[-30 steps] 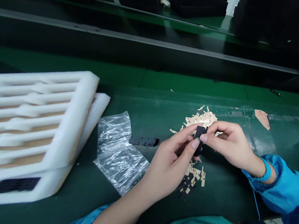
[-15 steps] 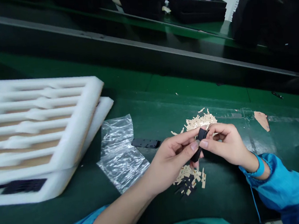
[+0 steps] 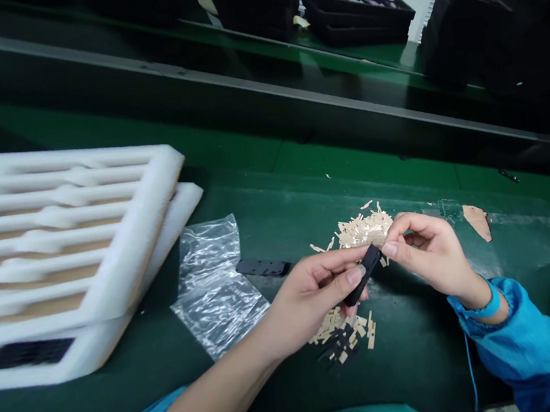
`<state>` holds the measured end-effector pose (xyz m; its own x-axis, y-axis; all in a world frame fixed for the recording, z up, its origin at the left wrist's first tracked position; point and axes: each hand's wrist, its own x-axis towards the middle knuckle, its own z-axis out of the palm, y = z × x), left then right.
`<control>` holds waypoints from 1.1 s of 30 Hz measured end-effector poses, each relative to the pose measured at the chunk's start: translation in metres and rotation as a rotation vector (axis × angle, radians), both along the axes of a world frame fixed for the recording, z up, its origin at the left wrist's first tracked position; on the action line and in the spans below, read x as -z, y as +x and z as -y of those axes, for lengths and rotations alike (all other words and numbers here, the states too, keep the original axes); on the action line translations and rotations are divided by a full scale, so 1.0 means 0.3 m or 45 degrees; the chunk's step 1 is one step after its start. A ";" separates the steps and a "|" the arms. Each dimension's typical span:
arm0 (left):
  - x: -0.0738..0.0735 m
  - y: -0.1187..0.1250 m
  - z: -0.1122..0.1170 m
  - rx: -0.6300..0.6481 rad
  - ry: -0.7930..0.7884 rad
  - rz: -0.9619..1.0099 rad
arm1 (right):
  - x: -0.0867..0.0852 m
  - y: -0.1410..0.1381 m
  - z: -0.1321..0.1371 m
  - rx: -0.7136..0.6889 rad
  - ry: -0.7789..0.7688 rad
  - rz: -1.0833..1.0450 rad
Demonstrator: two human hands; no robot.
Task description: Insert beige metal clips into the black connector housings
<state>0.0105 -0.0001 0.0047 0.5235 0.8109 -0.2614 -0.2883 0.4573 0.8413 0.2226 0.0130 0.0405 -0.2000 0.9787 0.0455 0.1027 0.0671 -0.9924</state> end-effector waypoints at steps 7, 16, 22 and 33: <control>-0.007 -0.002 0.001 0.033 -0.020 -0.010 | -0.003 -0.004 0.000 0.010 0.018 0.018; -0.023 -0.003 0.010 0.178 -0.043 -0.022 | 0.018 -0.006 -0.004 0.003 -0.072 0.007; -0.012 -0.005 -0.002 0.050 -0.050 -0.017 | -0.004 0.021 0.003 -0.164 0.014 0.054; -0.014 -0.017 -0.006 0.152 0.000 -0.037 | -0.043 0.004 0.031 -0.121 0.100 0.104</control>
